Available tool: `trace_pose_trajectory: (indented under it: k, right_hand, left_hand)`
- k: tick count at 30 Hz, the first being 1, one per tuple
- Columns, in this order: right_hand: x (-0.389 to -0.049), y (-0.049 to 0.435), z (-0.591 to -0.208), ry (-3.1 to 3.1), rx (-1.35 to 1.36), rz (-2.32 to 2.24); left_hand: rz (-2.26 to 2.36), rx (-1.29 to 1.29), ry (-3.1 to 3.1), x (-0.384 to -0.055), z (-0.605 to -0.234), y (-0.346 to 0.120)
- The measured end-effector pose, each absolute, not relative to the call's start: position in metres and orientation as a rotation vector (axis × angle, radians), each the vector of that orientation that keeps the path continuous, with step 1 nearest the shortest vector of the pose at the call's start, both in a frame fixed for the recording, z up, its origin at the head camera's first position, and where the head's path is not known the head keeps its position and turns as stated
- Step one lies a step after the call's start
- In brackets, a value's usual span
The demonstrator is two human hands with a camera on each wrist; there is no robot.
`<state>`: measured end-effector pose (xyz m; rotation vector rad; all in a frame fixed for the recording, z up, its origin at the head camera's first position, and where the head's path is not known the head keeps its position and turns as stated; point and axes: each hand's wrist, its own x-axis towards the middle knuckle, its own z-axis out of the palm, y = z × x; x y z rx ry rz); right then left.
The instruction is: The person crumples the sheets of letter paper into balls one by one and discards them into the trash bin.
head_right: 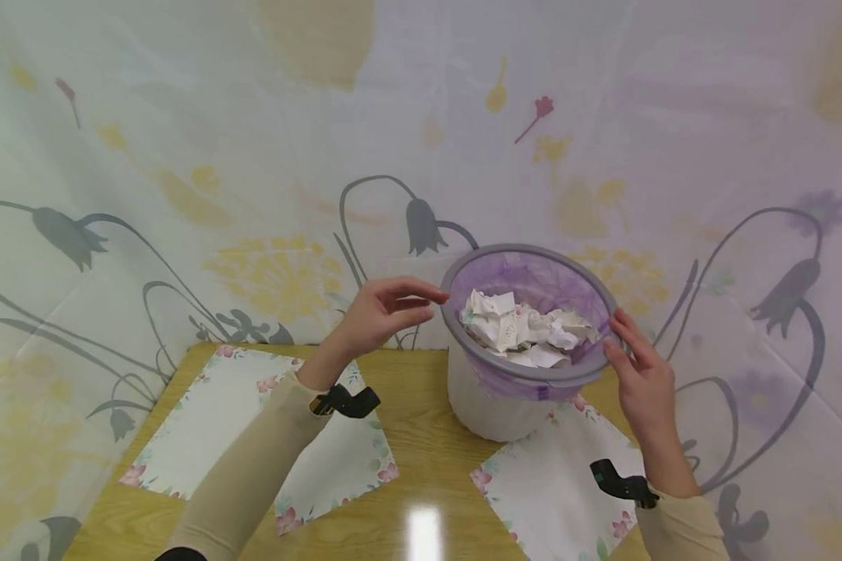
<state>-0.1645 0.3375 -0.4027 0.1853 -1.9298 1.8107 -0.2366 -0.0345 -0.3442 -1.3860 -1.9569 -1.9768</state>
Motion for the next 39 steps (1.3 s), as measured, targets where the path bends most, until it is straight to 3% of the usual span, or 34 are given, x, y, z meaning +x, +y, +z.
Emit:
trace_pose_trajectory:
  k: [10, 20, 26, 33, 39]
  right_hand:
    - [-0.165, 0.329, -0.406, -2.027, 0.01, 1.58]
    - [-0.152, 0.328, -0.424, -2.123, 0.019, 1.357]
    - [-0.138, 0.341, -0.457, -2.224, -0.193, 1.375]
    - [-0.131, 0.358, -0.511, -2.222, -0.117, 1.5]
    - [-0.127, 0.376, -0.549, -2.506, -0.218, 1.138]
  left_hand:
    - [-1.964, -1.127, -2.122, -0.197, -0.417, -0.042]
    - [-2.182, -0.79, -2.324, -0.166, -0.488, -0.027]
    - [-2.372, -0.662, -2.29, -0.157, -0.527, -0.012]
    - [-2.471, -0.574, -2.265, -0.147, -0.561, 0.001]
    - [-2.576, -0.389, -2.259, -0.137, -0.574, 0.008]
